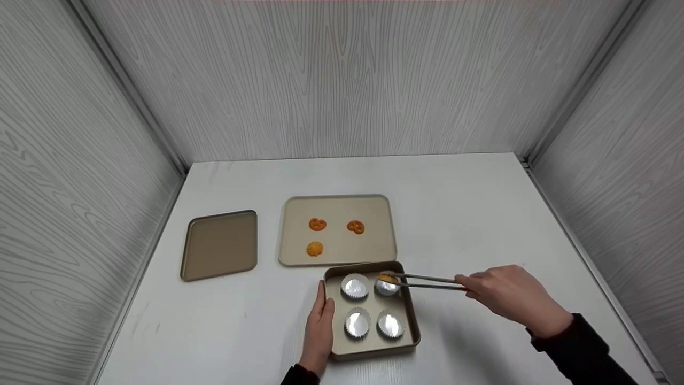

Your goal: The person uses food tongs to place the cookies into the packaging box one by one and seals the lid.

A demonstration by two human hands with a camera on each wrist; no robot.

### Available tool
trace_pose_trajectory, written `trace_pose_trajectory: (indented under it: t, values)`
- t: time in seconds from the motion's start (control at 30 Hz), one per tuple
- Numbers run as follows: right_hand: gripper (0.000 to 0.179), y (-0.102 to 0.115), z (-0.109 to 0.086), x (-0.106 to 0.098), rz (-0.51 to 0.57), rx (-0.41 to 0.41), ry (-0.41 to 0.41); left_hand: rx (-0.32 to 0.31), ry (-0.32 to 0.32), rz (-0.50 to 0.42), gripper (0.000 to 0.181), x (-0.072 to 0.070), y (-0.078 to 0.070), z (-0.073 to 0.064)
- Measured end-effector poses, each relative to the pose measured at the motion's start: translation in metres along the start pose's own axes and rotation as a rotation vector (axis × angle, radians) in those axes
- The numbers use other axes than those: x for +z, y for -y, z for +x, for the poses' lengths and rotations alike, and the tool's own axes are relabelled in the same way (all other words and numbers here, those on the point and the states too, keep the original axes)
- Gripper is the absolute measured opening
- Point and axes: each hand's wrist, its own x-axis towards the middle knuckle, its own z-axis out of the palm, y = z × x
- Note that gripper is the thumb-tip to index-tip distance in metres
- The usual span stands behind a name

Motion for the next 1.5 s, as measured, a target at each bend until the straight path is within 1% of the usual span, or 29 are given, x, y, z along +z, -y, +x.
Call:
trace_pose_trajectory:
  t: [0.1, 0.23, 0.33, 0.4, 0.6, 0.83, 0.97, 1.07, 1.3, 1.5]
  values:
    - [0.036, 0.002, 0.003, 0.0, -0.036, -0.014, -0.004, -0.006, 0.002, 0.003, 0.06, 0.0, 0.001, 0.0]
    - [0.032, 0.006, 0.007, 0.002, -0.08, -0.03, -0.03, -0.014, 0.005, -0.003, 0.06, -0.001, 0.001, 0.001]
    - [0.03, 0.008, 0.01, 0.002, -0.099, -0.031, -0.051, -0.016, 0.005, -0.007, 0.06, -0.001, 0.002, 0.001]
    - [0.03, 0.008, 0.011, 0.002, -0.108, -0.024, -0.05, -0.015, 0.005, -0.005, 0.06, -0.001, 0.002, 0.002]
    - [0.032, 0.01, 0.013, -0.001, -0.105, -0.008, 0.0, -0.01, 0.002, -0.004, 0.06, -0.001, 0.001, 0.001]
    - [0.032, 0.012, 0.015, -0.004, -0.118, -0.003, -0.006, 0.005, -0.021, 0.011, 0.058, -0.001, -0.001, 0.001]
    - [0.033, 0.014, 0.017, -0.006, -0.119, 0.011, 0.034, 0.001, -0.017, 0.01, 0.058, -0.001, -0.001, 0.0]
    - [0.033, 0.014, 0.018, -0.008, -0.123, 0.017, 0.046, 0.001, -0.019, 0.011, 0.058, -0.001, -0.001, -0.001]
    - [0.039, 0.011, 0.016, -0.009, -0.126, 0.029, 0.038, -0.002, -0.022, 0.013, 0.058, -0.001, -0.001, -0.001]
    - [0.044, 0.01, 0.014, -0.009, -0.114, 0.018, 0.029, 0.003, -0.027, 0.024, 0.058, -0.001, 0.0, -0.001]
